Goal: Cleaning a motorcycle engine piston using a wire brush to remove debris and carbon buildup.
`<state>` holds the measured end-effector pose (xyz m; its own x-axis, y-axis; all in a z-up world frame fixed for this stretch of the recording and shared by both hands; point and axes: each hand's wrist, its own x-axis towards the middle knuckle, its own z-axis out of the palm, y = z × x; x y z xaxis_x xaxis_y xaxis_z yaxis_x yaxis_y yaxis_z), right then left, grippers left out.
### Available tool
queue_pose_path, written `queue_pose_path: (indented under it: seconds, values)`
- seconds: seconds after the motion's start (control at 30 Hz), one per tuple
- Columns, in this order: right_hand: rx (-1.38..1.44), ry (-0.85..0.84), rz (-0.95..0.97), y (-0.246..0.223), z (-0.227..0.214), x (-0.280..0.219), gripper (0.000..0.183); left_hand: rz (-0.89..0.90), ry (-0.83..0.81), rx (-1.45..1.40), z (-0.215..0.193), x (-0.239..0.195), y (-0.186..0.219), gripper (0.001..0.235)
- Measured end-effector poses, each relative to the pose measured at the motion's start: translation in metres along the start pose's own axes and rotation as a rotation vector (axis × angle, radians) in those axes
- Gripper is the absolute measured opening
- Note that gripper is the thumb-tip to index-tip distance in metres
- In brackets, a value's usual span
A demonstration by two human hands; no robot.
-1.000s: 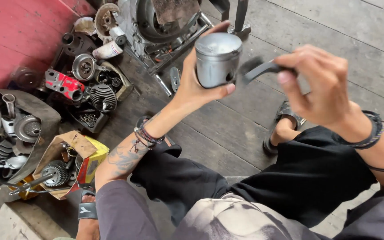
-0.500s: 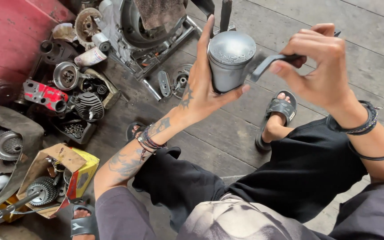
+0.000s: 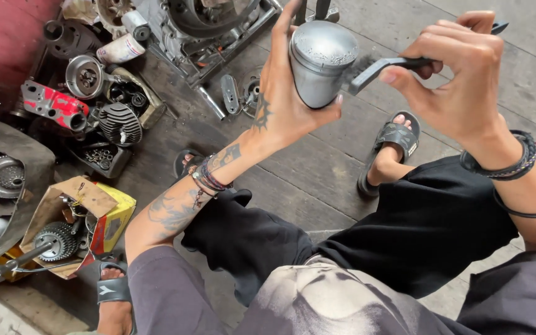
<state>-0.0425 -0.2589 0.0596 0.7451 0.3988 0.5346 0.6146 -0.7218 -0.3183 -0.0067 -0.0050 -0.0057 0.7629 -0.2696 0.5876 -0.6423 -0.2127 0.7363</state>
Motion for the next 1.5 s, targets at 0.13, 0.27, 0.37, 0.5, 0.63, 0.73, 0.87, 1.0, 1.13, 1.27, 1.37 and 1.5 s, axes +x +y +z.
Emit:
queue_pose_path:
  seconds: [0.13,0.27,0.37,0.5,0.63,0.73,0.87,1.0,1.13,1.27,1.37,1.5]
  values:
    - [0.056,-0.008,-0.010,-0.024,0.004,0.009,0.039,-0.015,-0.018,-0.028,0.010,-0.002,-0.009,0.134]
    - [0.022,-0.015,-0.001,0.002,0.005,0.001,0.044,-0.020,-0.021,-0.006,0.014,-0.005,-0.013,0.129]
    - [0.028,0.003,0.028,0.007,0.008,0.001,0.045,0.000,0.009,-0.042,0.009,-0.002,-0.011,0.124]
    - [0.116,-0.050,0.010,-0.011,0.010,0.006,0.036,-0.011,-0.041,-0.028,0.015,-0.006,-0.018,0.128]
    - [0.109,-0.026,0.081,0.006,0.012,0.000,0.038,-0.029,-0.038,-0.083,0.012,-0.003,-0.021,0.122]
    - [0.163,-0.043,0.037,-0.007,0.010,-0.001,0.033,-0.034,-0.115,-0.155,0.014,-0.006,-0.022,0.127]
    - [0.025,0.005,0.037,0.040,0.004,-0.015,0.043,0.012,-0.089,-0.163,0.007,-0.006,-0.016,0.128]
    - [0.243,0.022,0.148,0.030,-0.009,-0.018,0.039,-0.015,-0.181,-0.343,0.011,-0.008,-0.011,0.127]
    - [0.246,-0.056,0.153,0.005,-0.012,-0.016,0.030,-0.133,-0.266,-0.629,0.004,-0.004,-0.009,0.118]
    - [0.220,-0.082,0.140,0.011,-0.005,-0.010,0.030,-0.199,-0.321,-0.751,-0.005,0.001,-0.003,0.118]
    - [0.195,-0.071,0.102,0.000,-0.004,-0.009,0.032,-0.140,-0.295,-0.576,-0.005,-0.003,-0.009,0.121]
    - [0.123,-0.091,0.068,0.002,0.002,-0.013,0.037,-0.069,-0.222,-0.390,-0.002,-0.008,-0.013,0.122]
